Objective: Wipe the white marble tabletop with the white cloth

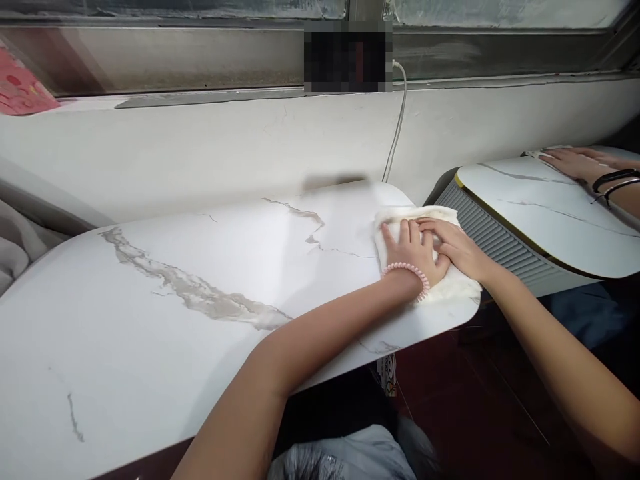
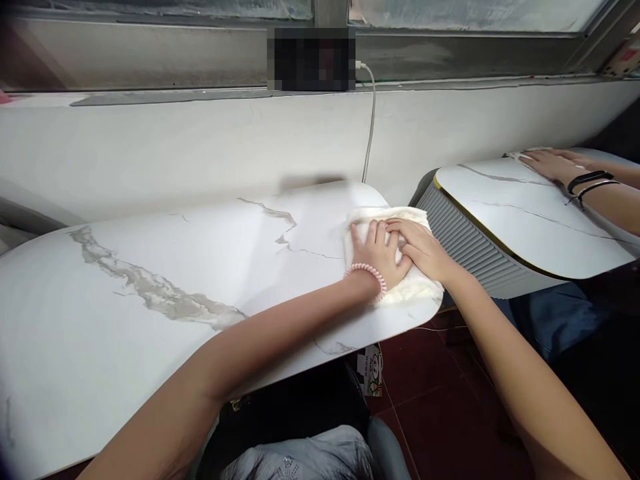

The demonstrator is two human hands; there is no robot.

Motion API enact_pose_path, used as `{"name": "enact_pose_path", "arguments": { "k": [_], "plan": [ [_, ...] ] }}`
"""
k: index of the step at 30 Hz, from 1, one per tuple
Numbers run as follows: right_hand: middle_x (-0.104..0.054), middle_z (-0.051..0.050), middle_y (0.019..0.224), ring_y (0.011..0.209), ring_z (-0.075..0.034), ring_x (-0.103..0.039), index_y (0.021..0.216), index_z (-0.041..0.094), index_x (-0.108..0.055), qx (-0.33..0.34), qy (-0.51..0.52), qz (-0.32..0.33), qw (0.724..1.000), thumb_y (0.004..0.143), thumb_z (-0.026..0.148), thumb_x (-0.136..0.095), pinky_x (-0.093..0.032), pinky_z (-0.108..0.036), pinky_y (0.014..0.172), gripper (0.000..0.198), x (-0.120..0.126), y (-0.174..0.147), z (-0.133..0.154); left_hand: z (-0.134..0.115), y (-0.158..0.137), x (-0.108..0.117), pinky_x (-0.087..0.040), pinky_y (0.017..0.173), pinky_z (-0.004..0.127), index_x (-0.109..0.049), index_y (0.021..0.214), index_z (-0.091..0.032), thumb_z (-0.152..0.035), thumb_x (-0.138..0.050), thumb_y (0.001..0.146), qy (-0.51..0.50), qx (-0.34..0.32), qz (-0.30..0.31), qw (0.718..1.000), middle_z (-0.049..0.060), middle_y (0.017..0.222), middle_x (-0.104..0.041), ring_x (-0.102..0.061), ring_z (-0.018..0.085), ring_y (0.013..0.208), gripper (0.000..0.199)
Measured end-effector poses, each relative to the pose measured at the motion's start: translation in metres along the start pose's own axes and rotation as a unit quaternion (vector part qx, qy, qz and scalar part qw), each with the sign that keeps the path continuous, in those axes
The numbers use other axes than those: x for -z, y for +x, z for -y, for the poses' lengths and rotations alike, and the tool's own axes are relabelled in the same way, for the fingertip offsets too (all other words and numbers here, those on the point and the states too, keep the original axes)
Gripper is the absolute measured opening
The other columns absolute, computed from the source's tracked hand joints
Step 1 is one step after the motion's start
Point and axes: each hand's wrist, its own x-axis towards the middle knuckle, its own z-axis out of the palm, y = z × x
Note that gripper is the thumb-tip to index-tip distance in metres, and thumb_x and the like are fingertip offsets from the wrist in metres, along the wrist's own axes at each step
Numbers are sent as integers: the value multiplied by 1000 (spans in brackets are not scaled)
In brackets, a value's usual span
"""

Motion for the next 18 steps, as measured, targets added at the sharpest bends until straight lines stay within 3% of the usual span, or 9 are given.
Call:
{"name": "enact_pose_path", "arguments": {
  "k": [7, 13, 18],
  "plan": [
    [-54, -5, 137, 131, -33, -47, 123, 30, -52, -16, -17, 6, 1000, 85, 29, -39, -32, -60, 111, 40, 3, -45, 27, -18, -37, -1, -11, 115, 68, -40, 145, -8, -46, -26, 96, -8, -29, 13, 999, 19, 156, -32, -22, 33, 146, 64],
    [-56, -5, 136, 128, -33, -50, 121, 30, -53, -10, -30, 15, 999, 84, 32, -40, -37, -59, 108, 39, 3, -50, 37, -20, -48, 6, -10, 118, 64, -41, 145, -9, -47, -25, 96, -21, -29, 21, 999, 18, 156, -32, -21, 32, 147, 64],
    [-54, -7, 137, 129, -33, -47, 121, 28, -51, -23, -33, 2, 999, 84, 31, -38, -33, -60, 109, 39, -1, -52, 47, -16, -53, 11, -9, 118, 65, -39, 146, -9, -46, -26, 96, -21, -35, 40, 998, 17, 158, -29, -19, 32, 147, 64]
  ]
}}
